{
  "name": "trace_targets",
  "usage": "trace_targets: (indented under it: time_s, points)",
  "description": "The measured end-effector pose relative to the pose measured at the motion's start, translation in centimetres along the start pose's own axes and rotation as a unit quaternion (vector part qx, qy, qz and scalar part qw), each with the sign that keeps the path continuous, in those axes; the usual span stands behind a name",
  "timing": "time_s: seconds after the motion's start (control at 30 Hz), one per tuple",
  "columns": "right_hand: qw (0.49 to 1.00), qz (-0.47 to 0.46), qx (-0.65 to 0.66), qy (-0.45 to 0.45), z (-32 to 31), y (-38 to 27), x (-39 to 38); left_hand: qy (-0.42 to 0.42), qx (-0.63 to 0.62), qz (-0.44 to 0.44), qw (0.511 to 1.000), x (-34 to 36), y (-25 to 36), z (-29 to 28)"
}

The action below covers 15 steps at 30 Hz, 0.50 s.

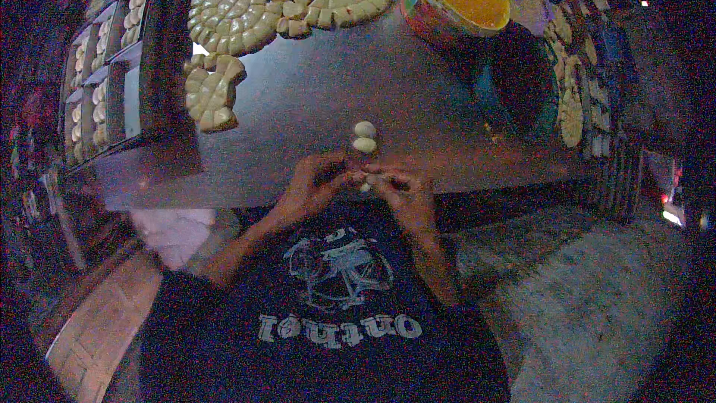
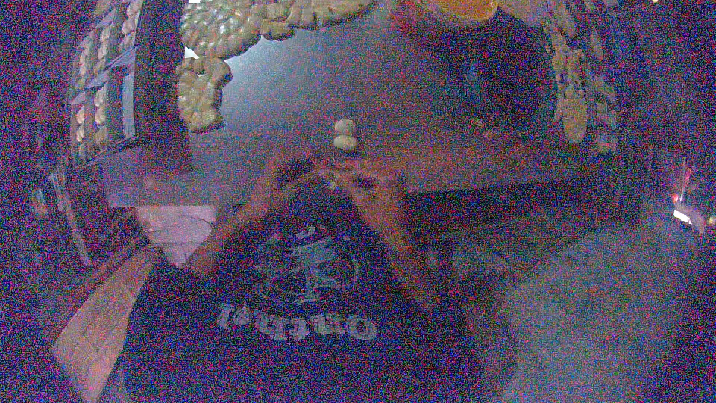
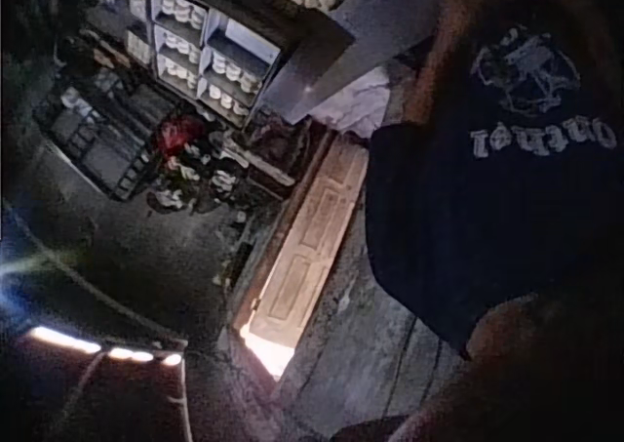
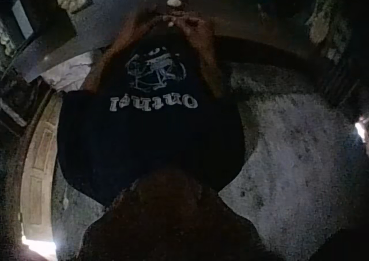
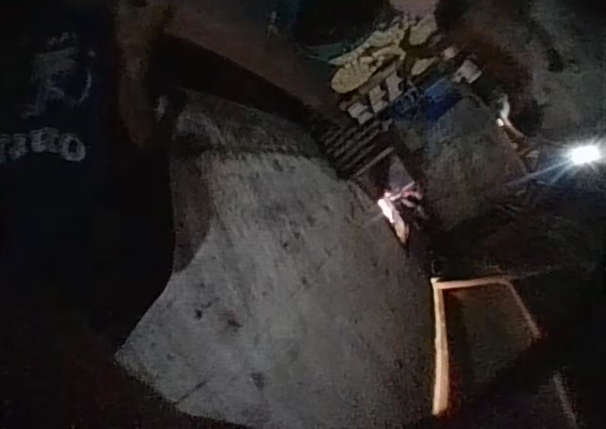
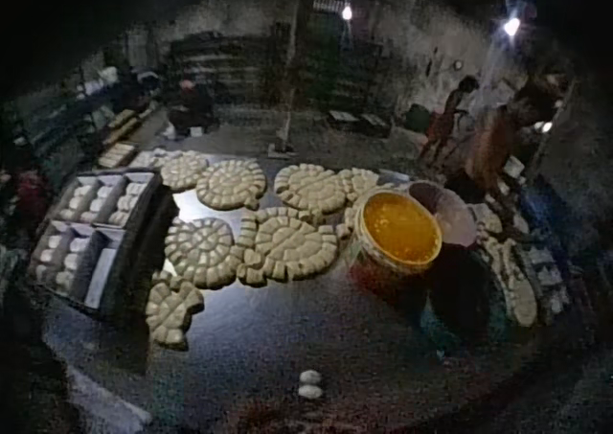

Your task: The person shapes pieces of dough by hand, dipping some into a container of liquid and placing them into metal baking pans on a table.

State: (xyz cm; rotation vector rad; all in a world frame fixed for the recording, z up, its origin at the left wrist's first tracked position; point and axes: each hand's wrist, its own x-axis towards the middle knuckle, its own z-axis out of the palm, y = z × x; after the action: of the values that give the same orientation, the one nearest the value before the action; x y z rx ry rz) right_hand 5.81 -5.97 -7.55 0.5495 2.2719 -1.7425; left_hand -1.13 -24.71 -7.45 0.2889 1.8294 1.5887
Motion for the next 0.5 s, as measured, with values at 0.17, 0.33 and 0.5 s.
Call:
trace_targets:
  time_s: [0.17, 0.33, 0.5]
  points:
    - [0.989, 0.090, 0.112, -0.025, 0.3, 4.4, -0.8, -0.027, -0.076, 0.018, 0.997, -0.5, -4.3, 2.0]
    - [0.977, 0.123, 0.161, -0.071, -0.1, 4.5, 0.1, -0.039, -0.156, 0.036, 0.986, -0.1, -4.0, 2.9]
    - [0.995, 0.028, 0.025, -0.092, -0.7, 3.9, 0.8, -0.061, -0.210, 0.024, 0.975, 0.5, -3.7, 2.2]
